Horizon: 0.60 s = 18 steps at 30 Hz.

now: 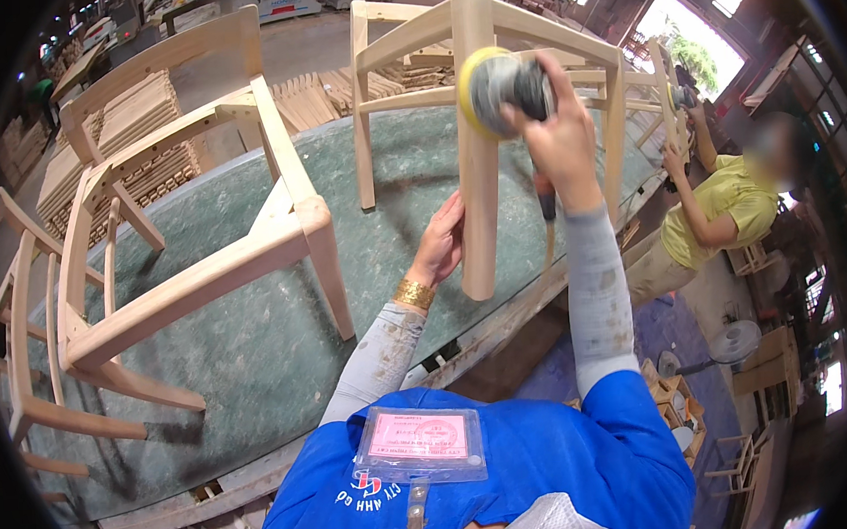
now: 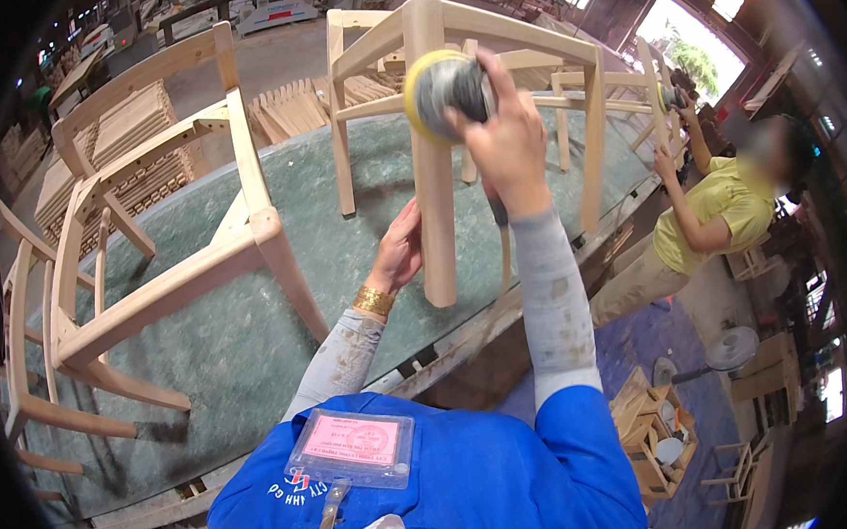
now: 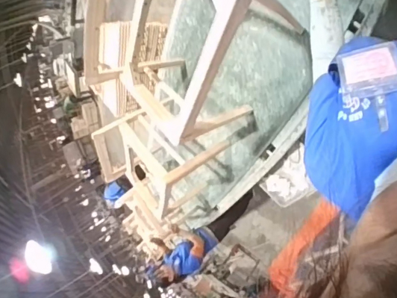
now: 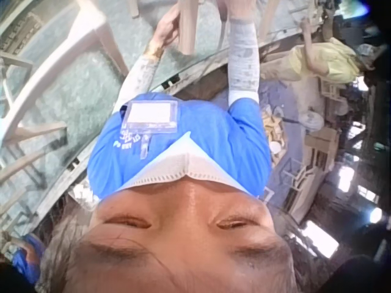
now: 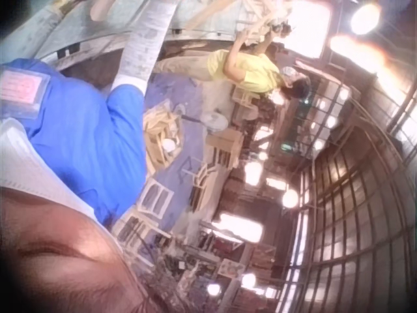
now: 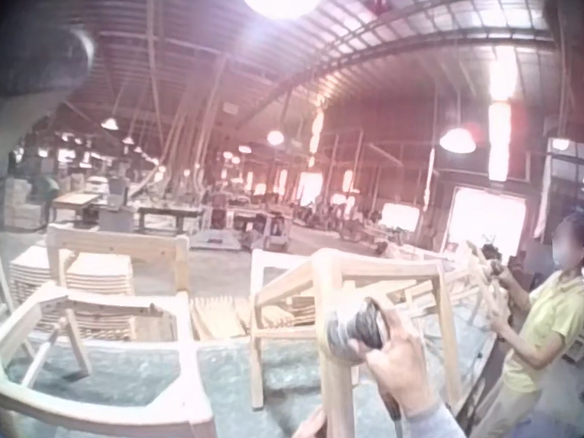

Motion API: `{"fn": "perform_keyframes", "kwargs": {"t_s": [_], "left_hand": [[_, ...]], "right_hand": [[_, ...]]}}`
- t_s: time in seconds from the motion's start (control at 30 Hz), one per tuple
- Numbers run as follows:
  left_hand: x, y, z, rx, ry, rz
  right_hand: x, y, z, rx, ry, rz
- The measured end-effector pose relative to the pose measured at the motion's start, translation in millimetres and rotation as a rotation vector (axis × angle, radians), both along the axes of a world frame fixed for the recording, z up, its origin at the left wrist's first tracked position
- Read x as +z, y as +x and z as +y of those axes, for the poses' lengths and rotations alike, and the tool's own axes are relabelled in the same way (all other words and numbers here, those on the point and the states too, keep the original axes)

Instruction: The person uses a handheld orbital sander to smooth the surfaces of wooden chair frames. They hold the frame with one hand while operating the sander with the other, systematically moving the tool along the legs and crossbars. The person repositions the chair frame multiple times to access different sides.

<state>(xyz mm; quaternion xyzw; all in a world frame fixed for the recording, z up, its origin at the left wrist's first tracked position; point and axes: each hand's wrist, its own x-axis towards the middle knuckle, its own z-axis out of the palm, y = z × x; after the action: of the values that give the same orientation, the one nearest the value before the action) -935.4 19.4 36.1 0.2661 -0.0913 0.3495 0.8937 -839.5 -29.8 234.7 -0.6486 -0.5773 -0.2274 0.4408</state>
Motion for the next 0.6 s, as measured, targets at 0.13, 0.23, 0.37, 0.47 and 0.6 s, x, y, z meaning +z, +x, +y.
{"fn": "perform_keyframes", "kwargs": {"t_s": [0.13,0.23,0.37,0.47,0.6], "left_hand": [[1,-4,6,-0.029,0.026,-0.033],[6,-6,15,-0.022,0.028,-0.029],[15,-4,26,-0.013,0.048,-0.022],[15,-4,38,-0.035,0.087,-0.027],[22,-2,41,-0.06,0.057,-0.037]], "right_hand": [[28,-2,20,-0.058,-0.019,0.012],[6,2,-5,-0.014,-0.12,0.012],[-36,-5,-80,0.142,-0.258,0.236],[-73,-8,-119,0.022,-0.209,0.285],[-94,-19,-128,-0.024,-0.133,0.265]]}}
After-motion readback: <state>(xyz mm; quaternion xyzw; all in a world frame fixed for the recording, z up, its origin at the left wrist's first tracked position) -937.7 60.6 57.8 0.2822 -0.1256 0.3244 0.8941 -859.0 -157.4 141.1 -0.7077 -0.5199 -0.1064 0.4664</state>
